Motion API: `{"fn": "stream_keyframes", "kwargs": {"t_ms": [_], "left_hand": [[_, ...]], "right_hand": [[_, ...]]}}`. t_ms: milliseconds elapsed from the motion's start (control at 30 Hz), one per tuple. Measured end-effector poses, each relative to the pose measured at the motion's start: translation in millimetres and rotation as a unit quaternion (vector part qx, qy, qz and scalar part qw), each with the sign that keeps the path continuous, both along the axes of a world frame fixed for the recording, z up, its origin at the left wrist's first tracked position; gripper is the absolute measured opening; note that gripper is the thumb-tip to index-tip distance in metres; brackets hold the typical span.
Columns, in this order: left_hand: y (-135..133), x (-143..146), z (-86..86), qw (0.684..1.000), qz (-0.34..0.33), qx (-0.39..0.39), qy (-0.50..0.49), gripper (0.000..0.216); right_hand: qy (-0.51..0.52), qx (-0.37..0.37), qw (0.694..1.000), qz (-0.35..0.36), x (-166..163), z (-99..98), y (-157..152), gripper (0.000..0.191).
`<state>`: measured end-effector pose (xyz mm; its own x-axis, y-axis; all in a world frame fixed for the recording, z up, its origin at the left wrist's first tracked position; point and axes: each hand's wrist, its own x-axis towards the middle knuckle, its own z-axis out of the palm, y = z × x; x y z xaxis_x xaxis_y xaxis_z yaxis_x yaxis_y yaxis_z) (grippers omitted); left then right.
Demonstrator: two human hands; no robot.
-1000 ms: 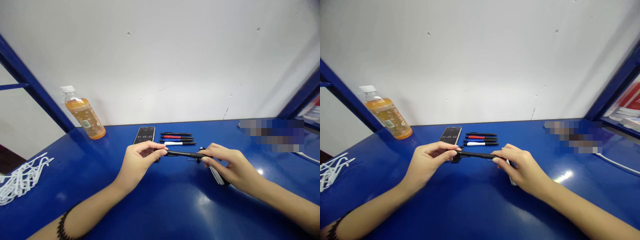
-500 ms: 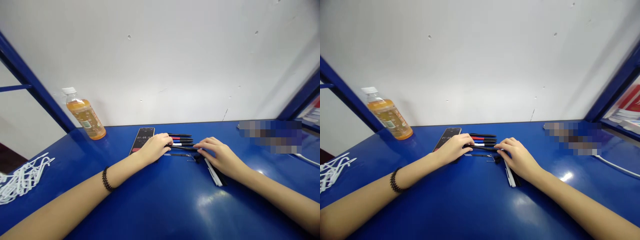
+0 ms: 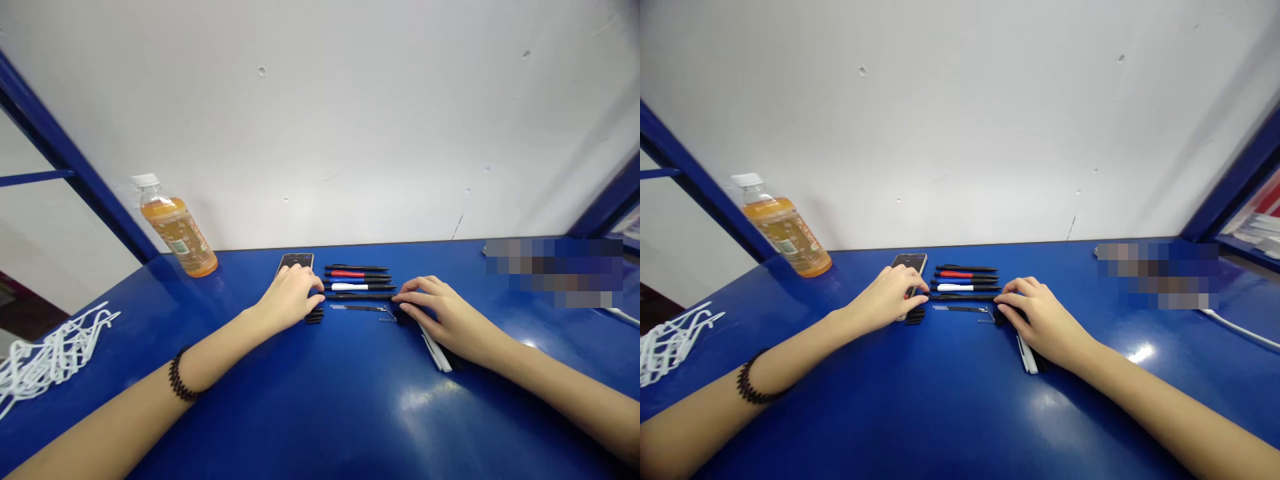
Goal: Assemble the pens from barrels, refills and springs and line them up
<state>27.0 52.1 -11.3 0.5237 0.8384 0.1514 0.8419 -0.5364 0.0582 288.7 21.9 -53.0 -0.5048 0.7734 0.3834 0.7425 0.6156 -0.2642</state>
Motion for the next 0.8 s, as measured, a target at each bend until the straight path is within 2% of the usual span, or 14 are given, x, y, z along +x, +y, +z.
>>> {"fn": "stream_keyframes", "kwargs": {"t_ms": [200, 367, 433, 500, 600, 700, 800], "left_hand": [[5, 4, 0.5, 1.000, 0.001, -0.022, 0.017, 0.015], [0, 4, 6.3, 0.999, -0.006, -0.037, 0.031, 0.017], [-3, 3, 8.7, 0.999, -0.006, -0.038, 0.035, 0.017], [-6, 3, 10.4, 0.999, -0.008, -0.037, 0.037, 0.019], [-7, 2, 11.3, 0.998, -0.019, -0.039, 0.040, 0.020], [-8, 2, 11.6, 0.998, -0.027, -0.034, 0.042, 0.020], [-9, 6, 13.7, 0.998, -0.034, -0.022, 0.041, 0.018]], "right_hand": [[-0.005, -0.013, 1.000, 0.002, -4, -1.0, -2, 0.026], [-0.011, 0.004, 1.000, -0.001, -2, 1.2, -3, 0.026], [-0.015, 0.023, 0.999, -0.031, 1, 2.5, -4, 0.026], [-0.023, 0.029, 0.995, -0.092, 4, 3.1, -8, 0.025], [-0.043, -0.019, 0.985, -0.167, 6, 2.0, -17, 0.025], [-0.048, -0.059, 0.981, -0.176, 4, -0.7, -23, 0.025], [-0.042, -0.059, 0.981, -0.181, 2, -2.7, -24, 0.026]]}}
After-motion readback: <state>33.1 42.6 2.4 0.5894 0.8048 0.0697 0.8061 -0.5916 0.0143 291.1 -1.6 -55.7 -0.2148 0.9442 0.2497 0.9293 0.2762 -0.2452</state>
